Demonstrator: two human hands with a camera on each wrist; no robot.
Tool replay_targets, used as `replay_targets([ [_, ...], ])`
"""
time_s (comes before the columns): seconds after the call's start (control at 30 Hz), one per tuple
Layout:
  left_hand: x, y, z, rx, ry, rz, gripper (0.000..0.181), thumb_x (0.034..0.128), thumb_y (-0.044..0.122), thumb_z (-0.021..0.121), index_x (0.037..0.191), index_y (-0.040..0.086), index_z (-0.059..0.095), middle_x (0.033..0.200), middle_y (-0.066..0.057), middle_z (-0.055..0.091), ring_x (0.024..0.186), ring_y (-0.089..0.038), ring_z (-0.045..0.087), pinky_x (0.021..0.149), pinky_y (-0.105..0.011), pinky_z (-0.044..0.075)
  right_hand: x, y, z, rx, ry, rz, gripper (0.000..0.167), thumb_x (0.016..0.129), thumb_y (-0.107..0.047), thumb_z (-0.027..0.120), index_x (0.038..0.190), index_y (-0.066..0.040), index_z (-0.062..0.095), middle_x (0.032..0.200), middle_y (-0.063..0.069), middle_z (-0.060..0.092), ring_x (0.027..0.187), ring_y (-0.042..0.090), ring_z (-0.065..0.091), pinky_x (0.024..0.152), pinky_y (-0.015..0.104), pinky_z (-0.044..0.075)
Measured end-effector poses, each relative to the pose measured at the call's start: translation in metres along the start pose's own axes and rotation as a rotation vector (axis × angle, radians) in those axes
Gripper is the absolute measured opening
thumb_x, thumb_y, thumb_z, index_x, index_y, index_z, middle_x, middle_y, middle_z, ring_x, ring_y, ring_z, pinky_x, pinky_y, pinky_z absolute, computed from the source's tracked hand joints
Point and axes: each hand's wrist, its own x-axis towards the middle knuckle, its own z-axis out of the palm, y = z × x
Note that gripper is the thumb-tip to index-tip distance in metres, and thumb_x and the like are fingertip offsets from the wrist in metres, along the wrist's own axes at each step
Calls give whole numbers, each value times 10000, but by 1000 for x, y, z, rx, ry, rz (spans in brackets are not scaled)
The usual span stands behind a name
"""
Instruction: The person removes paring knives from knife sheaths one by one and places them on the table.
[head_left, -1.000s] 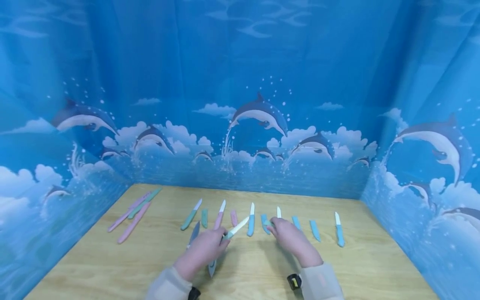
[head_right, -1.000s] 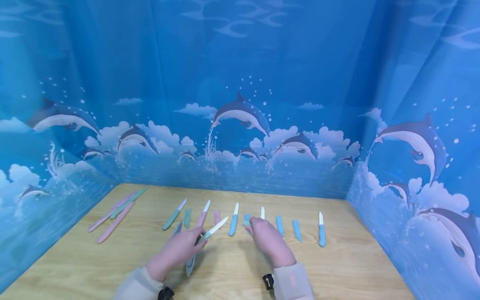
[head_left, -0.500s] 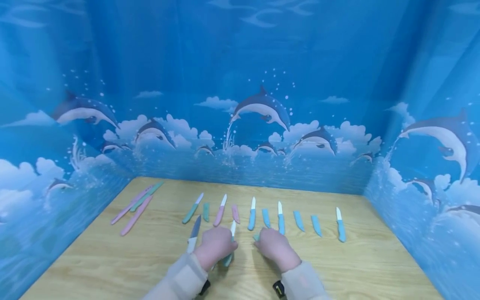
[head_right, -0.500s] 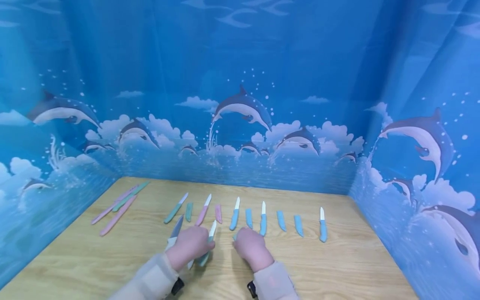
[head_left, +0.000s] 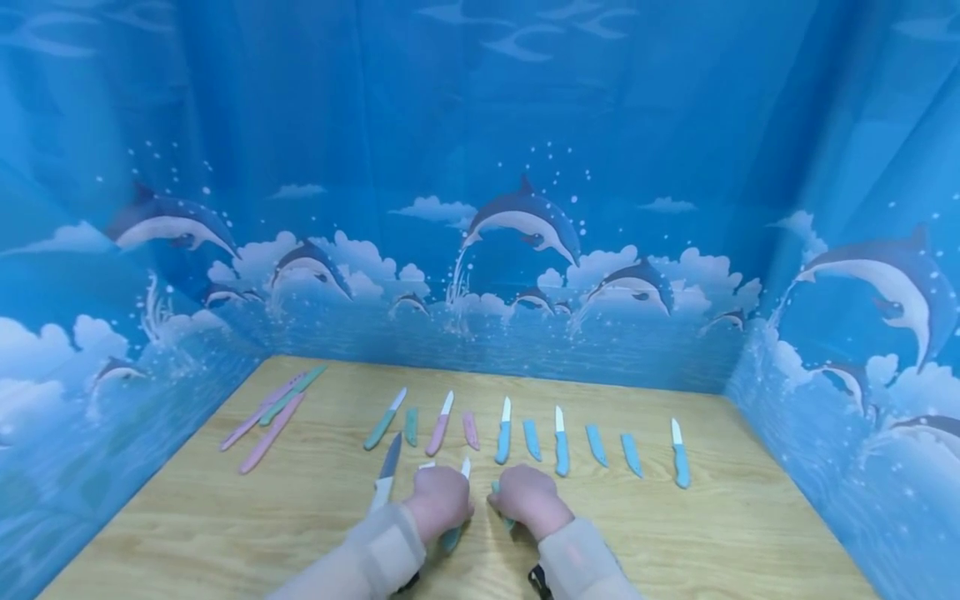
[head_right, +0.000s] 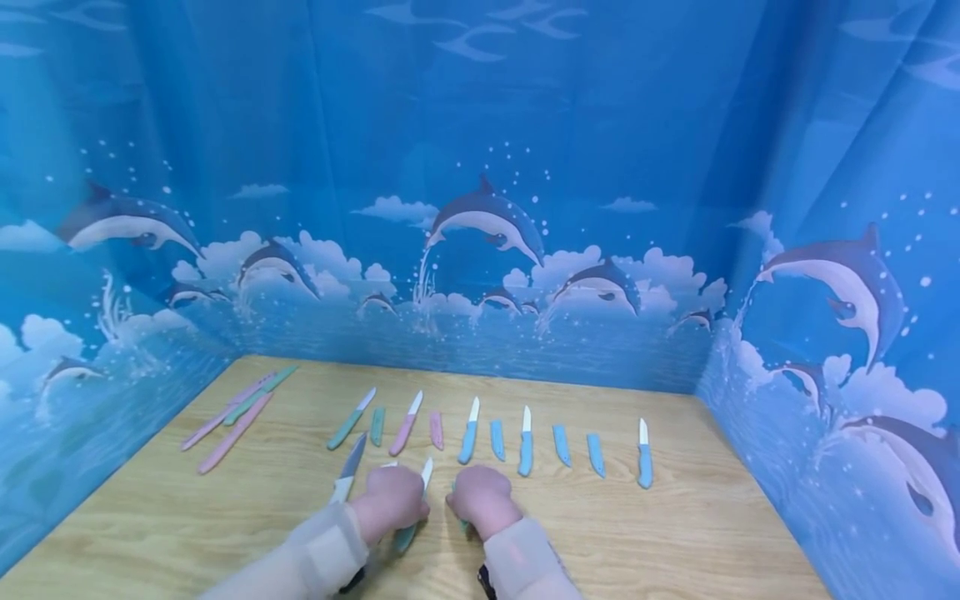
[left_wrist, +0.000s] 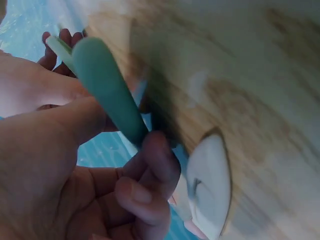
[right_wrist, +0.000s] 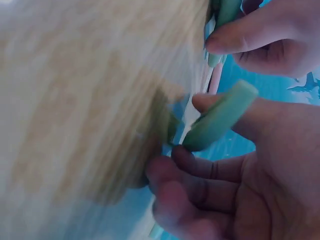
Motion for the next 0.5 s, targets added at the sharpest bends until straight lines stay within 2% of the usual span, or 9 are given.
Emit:
replay_targets([
  [0.2, 0, 0, 3, 46, 7, 8, 383, 852, 432, 654, 723, 71, 665, 690, -48, 606, 666, -163, 581, 784, -347, 544, -1, -1, 0, -73, -46, 0, 447, 883, -462, 642, 627, -102, 577, 703, 65, 585, 599, 177, 508, 631, 357, 502],
  [0.4, -1, -1, 2, 40, 44, 42, 401, 867, 431, 634, 677, 77, 640, 646, -40, 584, 607, -148, 547, 705, -335, 547, 0, -2, -1, -100, -59, -20, 367, 861, -372, 679, 642, -89, 597, 665, 45, 557, 599, 177, 495, 649, 356, 496],
  [0.5, 0, -1, 2, 44, 36, 36, 411, 872, 434, 630, 670, 76, 634, 643, -43, 579, 602, -149, 544, 688, -326, 541, 0, -2, -2, -99, -63, -22, 359, 859, -359, 683, 641, -88, 595, 654, 43, 550, 587, 173, 490, 625, 339, 487],
])
